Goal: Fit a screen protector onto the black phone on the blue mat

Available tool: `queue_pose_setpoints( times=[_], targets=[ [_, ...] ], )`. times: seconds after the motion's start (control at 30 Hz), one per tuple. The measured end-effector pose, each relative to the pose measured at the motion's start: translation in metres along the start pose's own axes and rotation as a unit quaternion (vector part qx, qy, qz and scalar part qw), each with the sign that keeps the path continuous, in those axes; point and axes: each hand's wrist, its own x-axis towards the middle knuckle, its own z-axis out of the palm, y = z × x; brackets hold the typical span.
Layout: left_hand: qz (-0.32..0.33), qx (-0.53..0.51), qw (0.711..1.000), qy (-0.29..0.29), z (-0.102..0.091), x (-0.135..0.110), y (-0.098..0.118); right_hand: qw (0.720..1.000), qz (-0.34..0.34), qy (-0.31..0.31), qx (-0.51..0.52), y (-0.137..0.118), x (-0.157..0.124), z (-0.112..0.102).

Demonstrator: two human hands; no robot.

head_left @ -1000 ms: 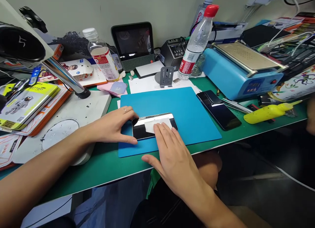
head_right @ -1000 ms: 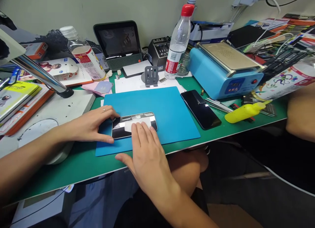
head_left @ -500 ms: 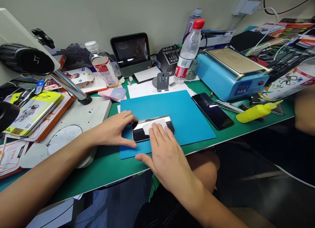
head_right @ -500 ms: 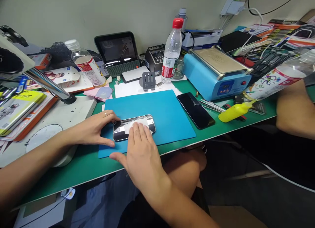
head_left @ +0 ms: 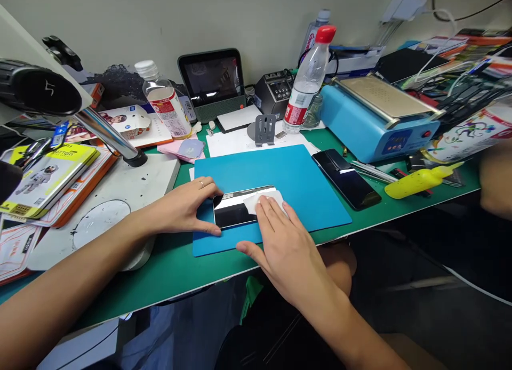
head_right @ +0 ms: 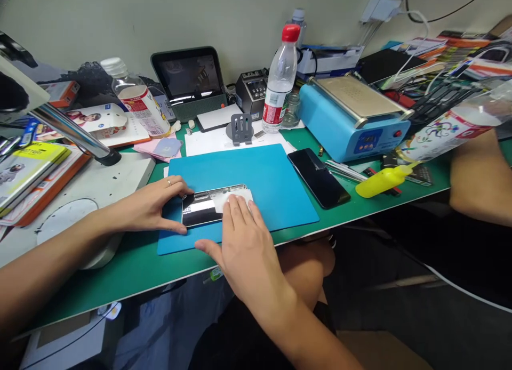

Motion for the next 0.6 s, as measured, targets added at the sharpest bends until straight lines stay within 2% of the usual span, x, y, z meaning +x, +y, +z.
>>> queue_pose_setpoints(
  times=[0.17,0.47,0.6],
  targets=[
    [-0.02,-0.002,1.0,-0.006,-0.002,0.001,0.001,0.999,-0.015,0.029,-0.009,-0.009,-0.016,-0.002],
    [0.003,0.013,1.0,-0.005,-0.001,0.001,0.001,1.0,-0.003,-0.022,-0.003,0.0,0.025,0.004],
    [0.004,0.018,1.0,-0.011,0.0,0.0,0.001,1.0,-0.001,-0.012,-0.009,-0.001,0.022,0.001]
  ],
)
